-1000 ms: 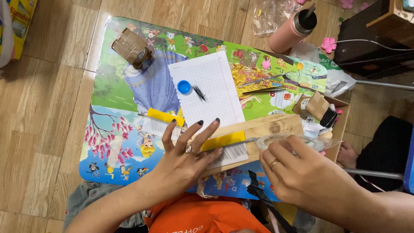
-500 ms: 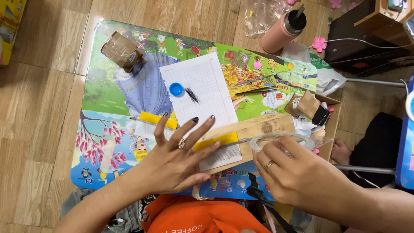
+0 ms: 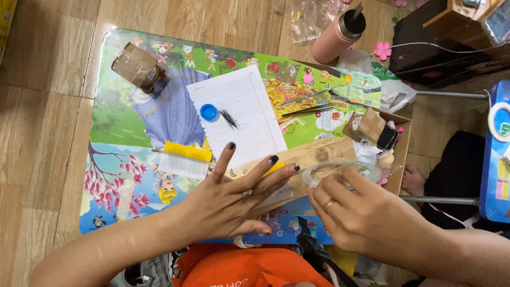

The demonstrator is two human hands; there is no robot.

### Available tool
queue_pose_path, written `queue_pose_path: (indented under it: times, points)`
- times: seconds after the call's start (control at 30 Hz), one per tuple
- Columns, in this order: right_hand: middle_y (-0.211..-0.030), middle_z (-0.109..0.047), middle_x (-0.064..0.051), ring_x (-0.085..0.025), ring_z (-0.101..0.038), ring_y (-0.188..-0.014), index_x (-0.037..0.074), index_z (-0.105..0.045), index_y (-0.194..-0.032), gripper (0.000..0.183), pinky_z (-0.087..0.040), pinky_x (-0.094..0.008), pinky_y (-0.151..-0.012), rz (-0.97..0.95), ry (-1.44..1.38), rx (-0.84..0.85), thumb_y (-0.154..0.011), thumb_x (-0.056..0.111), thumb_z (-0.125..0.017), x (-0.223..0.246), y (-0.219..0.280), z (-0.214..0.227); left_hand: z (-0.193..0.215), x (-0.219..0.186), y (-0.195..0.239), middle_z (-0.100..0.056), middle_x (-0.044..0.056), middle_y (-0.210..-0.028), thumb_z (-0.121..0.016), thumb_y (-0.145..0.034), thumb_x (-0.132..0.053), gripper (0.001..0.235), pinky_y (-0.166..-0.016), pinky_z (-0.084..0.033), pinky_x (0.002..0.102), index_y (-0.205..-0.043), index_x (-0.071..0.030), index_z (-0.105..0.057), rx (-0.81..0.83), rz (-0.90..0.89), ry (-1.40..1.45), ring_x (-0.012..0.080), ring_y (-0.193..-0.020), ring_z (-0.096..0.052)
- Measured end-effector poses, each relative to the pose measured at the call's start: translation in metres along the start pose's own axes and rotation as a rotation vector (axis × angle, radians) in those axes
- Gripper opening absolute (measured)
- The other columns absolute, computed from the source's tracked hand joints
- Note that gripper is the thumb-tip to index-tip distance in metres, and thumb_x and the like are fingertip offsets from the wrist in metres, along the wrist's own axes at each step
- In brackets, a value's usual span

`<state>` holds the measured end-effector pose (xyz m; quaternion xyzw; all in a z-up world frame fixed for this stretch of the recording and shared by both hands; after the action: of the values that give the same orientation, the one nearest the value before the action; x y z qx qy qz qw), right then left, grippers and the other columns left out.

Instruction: Preparing small strips of tape by peeling them from a roll and sticking them onto a wooden block for later use.

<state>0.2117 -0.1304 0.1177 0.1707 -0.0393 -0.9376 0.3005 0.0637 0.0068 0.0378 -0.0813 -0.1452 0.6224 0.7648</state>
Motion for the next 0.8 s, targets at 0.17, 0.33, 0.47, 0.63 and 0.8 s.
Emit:
queue_pose_path:
  times: [0.17, 0.33, 0.47, 0.63, 0.8]
  points:
    - [-0.096, -0.071, -0.015, -0.032, -0.064, -0.084, -0.001, -0.071, -0.112, 0.023, -0.051, -0.043, -0.074, -0.024, -0.002, -0.045, -0.096, 0.012, -0.060, -0.011, -0.001, 0.000, -0.013, -0.001, -0.007, -0.020, -0.002, -0.172, -0.020, -0.104, -0.077, 0.086, -0.121, -0.017, 0.066, -0.165, -0.018, -0.034, 0.026, -0.020, 0.001, 0.0212, -0.158, -0.010]
    - [-0.100, -0.074, -0.014, -0.029, -0.067, -0.091, 0.004, -0.071, -0.117, 0.027, -0.053, -0.042, -0.080, -0.063, 0.007, -0.022, -0.095, 0.015, -0.062, -0.026, 0.003, -0.002, -0.018, -0.005, -0.028, -0.022, 0.006, -0.172, -0.030, -0.109, -0.070, 0.077, -0.124, -0.010, 0.067, -0.148, -0.012, -0.062, -0.058, -0.009, 0.118, 0.0224, -0.160, -0.015]
    - [-0.098, -0.071, -0.013, -0.026, -0.064, -0.086, 0.006, -0.072, -0.116, 0.022, -0.052, -0.038, -0.075, -0.084, 0.051, -0.139, -0.100, 0.016, -0.061, -0.032, 0.005, 0.002, -0.015, 0.008, -0.073, -0.042, 0.020, -0.140, -0.065, -0.102, -0.030, 0.033, -0.101, -0.035, 0.053, -0.121, -0.004, -0.059, -0.222, 0.166, 0.596, 0.0368, -0.124, -0.046]
    - [-0.099, -0.071, -0.012, -0.023, -0.066, -0.084, 0.005, -0.070, -0.115, 0.023, -0.054, -0.036, -0.076, -0.078, 0.113, -0.278, -0.103, 0.015, -0.054, -0.032, 0.016, -0.006, -0.045, 0.008, -0.098, -0.050, 0.015, -0.112, -0.065, -0.090, -0.010, 0.027, -0.055, -0.051, 0.046, -0.112, -0.007, -0.051, 0.033, 0.300, 1.135, 0.0363, -0.086, -0.060]
    - [-0.106, -0.054, -0.007, -0.018, -0.053, -0.083, 0.009, -0.071, -0.113, 0.021, -0.057, -0.034, -0.069, 0.009, 0.301, -0.455, -0.101, 0.022, -0.061, -0.026, 0.026, -0.017, -0.043, 0.004, -0.094, -0.044, 0.013, -0.087, -0.059, -0.092, -0.007, 0.015, -0.055, -0.034, 0.042, -0.092, -0.008, -0.044, 0.005, 0.191, 1.226, 0.0327, -0.066, -0.044]
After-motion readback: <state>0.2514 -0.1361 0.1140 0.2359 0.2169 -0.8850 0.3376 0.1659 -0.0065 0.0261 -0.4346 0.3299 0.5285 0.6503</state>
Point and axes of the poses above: each hand's wrist, its own y-axis away from the middle knuckle, its own z-axis out of the back of the hand, x = y × z, the point moved 4 cm from there along -y, towards the middle knuckle
